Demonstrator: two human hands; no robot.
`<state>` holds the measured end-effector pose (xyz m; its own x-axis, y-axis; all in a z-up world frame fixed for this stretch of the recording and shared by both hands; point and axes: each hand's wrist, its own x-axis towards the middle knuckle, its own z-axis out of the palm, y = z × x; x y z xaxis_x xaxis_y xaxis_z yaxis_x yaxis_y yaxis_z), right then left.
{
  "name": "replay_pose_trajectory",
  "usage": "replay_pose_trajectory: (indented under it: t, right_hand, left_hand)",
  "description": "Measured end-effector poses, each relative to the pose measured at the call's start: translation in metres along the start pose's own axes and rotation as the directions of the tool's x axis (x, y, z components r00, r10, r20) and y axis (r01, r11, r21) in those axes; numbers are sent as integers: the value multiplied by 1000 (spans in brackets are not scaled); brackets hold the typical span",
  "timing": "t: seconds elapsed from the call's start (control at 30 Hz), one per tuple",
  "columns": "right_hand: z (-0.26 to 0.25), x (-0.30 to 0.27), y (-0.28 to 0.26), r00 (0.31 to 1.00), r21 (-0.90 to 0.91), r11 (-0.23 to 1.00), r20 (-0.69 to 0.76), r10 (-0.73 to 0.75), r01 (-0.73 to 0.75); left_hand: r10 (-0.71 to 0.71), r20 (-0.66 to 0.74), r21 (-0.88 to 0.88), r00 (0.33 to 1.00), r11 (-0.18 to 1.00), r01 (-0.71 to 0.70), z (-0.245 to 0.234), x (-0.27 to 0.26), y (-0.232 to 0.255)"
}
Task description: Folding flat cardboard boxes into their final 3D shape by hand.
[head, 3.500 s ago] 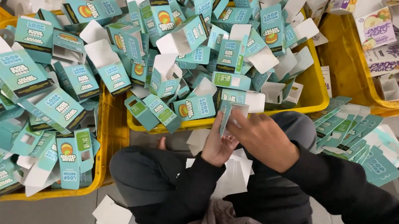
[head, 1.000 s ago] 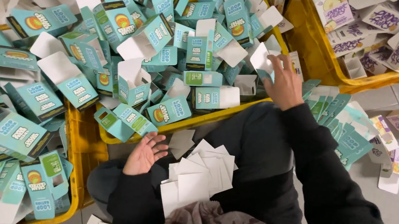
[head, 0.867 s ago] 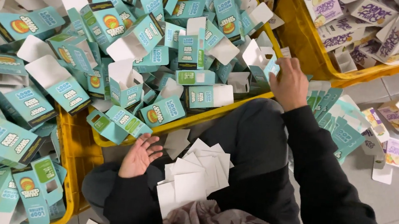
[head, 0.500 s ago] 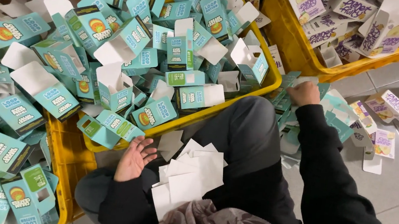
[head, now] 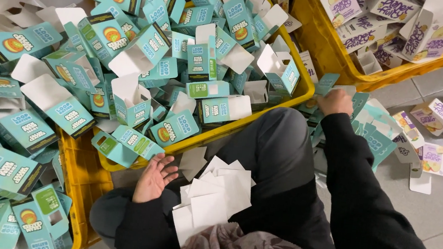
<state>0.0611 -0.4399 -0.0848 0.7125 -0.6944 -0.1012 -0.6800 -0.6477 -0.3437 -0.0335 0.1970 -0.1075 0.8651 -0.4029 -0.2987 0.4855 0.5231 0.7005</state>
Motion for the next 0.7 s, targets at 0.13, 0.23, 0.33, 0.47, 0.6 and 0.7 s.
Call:
replay_pose_trajectory:
  t: [0.13, 0.23, 0.33, 0.47, 0.6, 0.7]
  right_hand:
    - [-58, -29, 11, 984, 18, 993, -134, -114, 117]
    - [-143, -91, -4, 876, -8, 933, -340, -342, 361]
    - [-221, -158, -44, 748, 167, 785, -470, -469, 597]
    - [-233, -198, -81, 810, 784, 417, -177, -559, 459]
    - [-179, -246, -137, 642, 985, 100, -14, -767, 140]
    - [-158, -273, -164, 478, 991, 100, 133, -868, -93]
  left_hand:
    - [-10, 11, 2, 1000, 1000, 10, -4, 2, -4]
    - [6, 38, 11, 999, 1000, -7, 22, -6, 8]
    - [104, 43, 59, 994, 993, -107, 92, -22, 33]
    - [190, 202, 235, 961, 943, -236, 175, -23, 42]
    - [367, 664, -136, 651, 916, -377, 270, -20, 52]
    - [252, 639, -278, 727, 957, -87, 206, -5, -17]
